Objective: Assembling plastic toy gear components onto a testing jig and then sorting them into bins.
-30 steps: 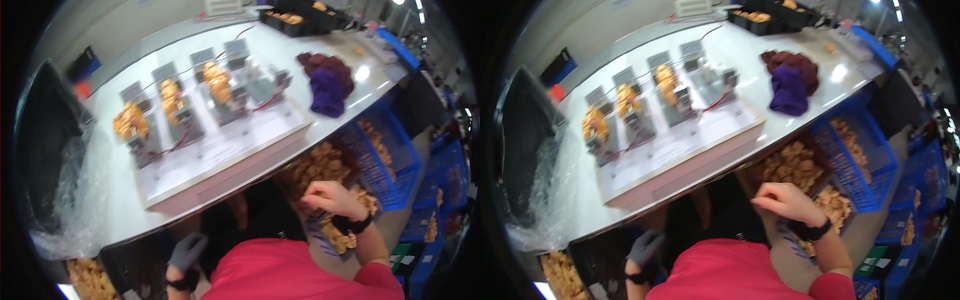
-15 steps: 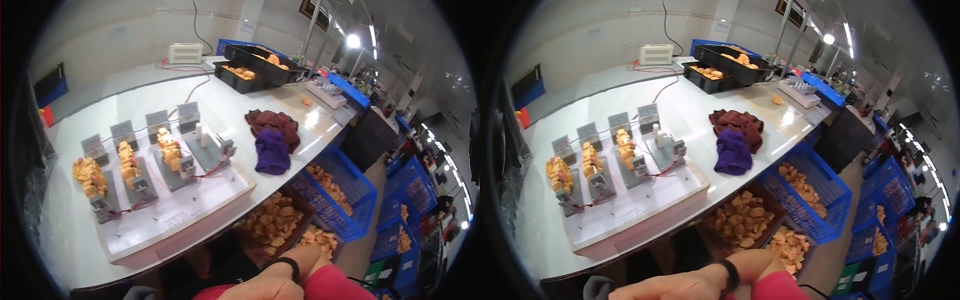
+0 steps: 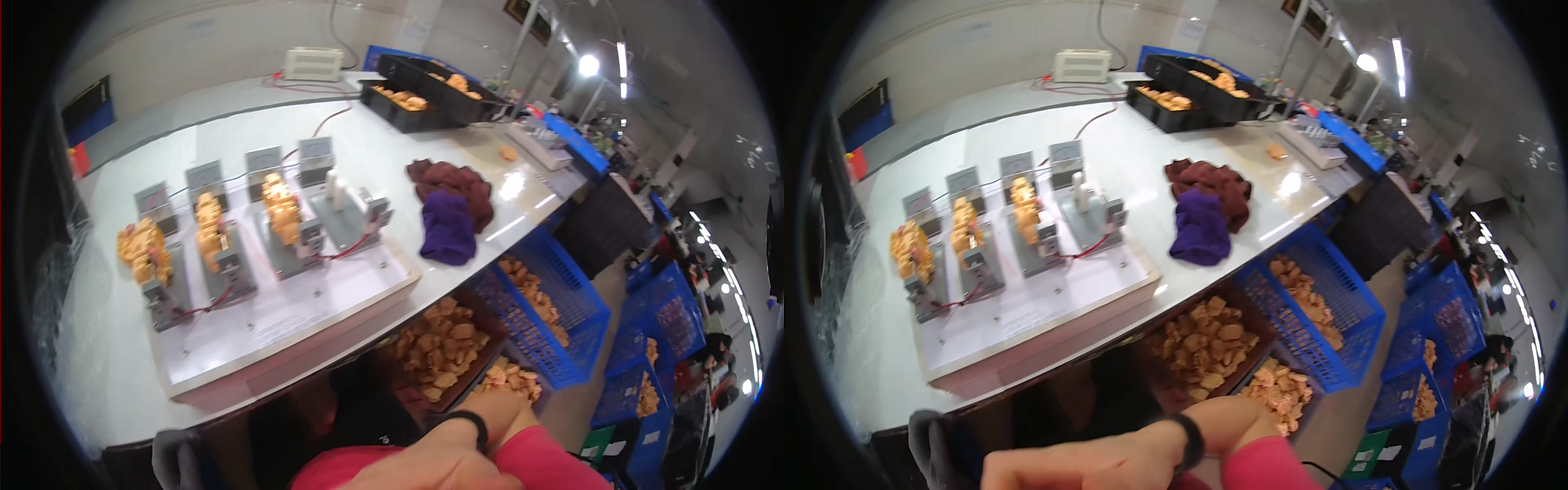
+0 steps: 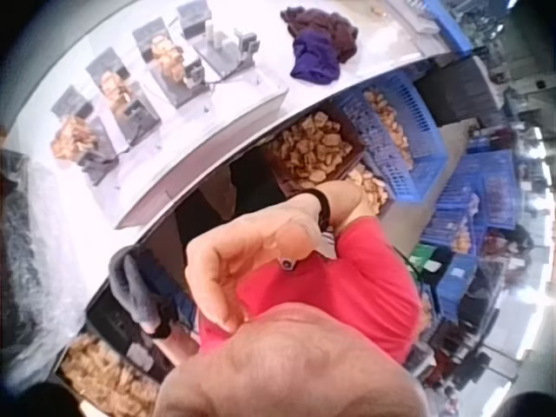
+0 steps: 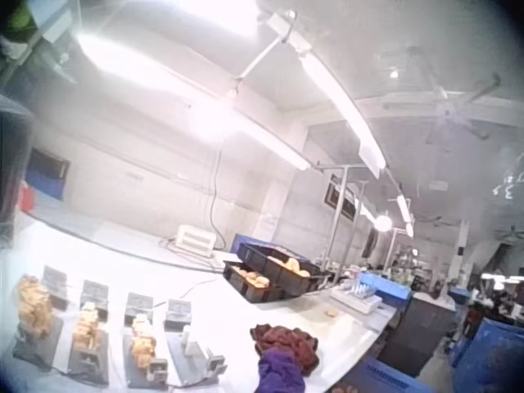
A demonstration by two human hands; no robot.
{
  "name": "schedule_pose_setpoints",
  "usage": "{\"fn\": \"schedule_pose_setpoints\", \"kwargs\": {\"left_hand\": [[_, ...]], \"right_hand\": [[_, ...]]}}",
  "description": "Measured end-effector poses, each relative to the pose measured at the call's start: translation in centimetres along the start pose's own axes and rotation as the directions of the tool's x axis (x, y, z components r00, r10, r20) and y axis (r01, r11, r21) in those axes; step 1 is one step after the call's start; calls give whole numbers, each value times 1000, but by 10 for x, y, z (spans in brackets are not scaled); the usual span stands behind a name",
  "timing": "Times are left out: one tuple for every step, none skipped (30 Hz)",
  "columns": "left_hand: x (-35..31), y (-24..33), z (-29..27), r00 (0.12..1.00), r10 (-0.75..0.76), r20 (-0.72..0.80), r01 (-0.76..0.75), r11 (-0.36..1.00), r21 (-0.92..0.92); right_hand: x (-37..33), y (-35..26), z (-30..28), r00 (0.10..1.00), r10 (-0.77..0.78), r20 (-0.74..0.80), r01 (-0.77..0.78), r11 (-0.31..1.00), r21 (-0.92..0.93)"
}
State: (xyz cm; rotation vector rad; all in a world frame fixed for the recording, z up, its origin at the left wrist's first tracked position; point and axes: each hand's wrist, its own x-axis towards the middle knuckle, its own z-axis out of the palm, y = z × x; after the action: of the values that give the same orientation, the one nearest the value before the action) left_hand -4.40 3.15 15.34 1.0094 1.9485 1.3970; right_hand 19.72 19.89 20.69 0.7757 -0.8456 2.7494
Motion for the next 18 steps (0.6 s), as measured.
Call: {"fn": "schedule_pose_setpoints", "kwargs": {"left_hand": [[1,1,0,988,94,-124,-91,996,25],[1,0,0,952,190,-239,-179,981,70],[1,-14,-17,950,195,-244,-136,961,239],[13,14,25,718,628,-299,-355,700,619],[26,-14,4,823,465,-328,-298,843,448],[32,-26,-18,898,295,-328,-198,934,299],[39,-30,-17,889,306,-340,-207,932,296],[50,-31,-15,882,317,-347,-218,930,295],[59,-33,-12,885,296,-358,-207,941,266],[67,-36,-10,895,269,-355,-182,949,259],[75,-37,-6,919,206,-335,-146,970,197],[81,-39,-1,939,143,-312,-106,985,133],[84,-48,1,948,149,-282,-116,985,130],[87,-54,5,952,166,-256,-124,977,172],[91,-58,9,943,234,-236,-173,952,251],[93,-62,11,932,295,-211,-215,918,333],[95,-65,11,933,288,-216,-206,918,338],[97,-68,12,938,292,-188,-217,915,340]], "right_hand": [[7,-4,0,992,127,4,-127,991,-33],[5,-32,4,989,138,-61,-149,956,-255],[-4,-42,-9,995,49,-91,-84,897,-435],[-21,-52,0,869,-14,-495,-242,861,-448],[-34,-60,-11,766,-315,-560,-194,717,-669],[-36,-74,-21,698,-588,-409,47,607,-793],[-41,-92,-32,626,-692,-358,80,514,-854],[-53,-116,-36,566,-761,-318,-211,239,-948],[-61,-130,-45,494,-824,-277,-409,61,-910],[-68,-142,-54,481,-833,-272,-557,-51,-829],[-77,-153,-69,479,-831,-282,-563,-45,-825],[-87,-159,-84,478,-829,-291,-570,-40,-820],[-92,-160,-96,476,-829,-294,-569,-35,-822],[-96,-160,-105,483,-807,-339,-600,-23,-800],[-99,-161,-112,489,-783,-383,-630,-14,-776],[-95,-159,-115,489,-779,-391,-629,-5,-777],[-85,-155,-113,586,-744,-321,-635,-176,-752],[-75,-151,-110,678,-689,-257,-616,-342,-710]]}}
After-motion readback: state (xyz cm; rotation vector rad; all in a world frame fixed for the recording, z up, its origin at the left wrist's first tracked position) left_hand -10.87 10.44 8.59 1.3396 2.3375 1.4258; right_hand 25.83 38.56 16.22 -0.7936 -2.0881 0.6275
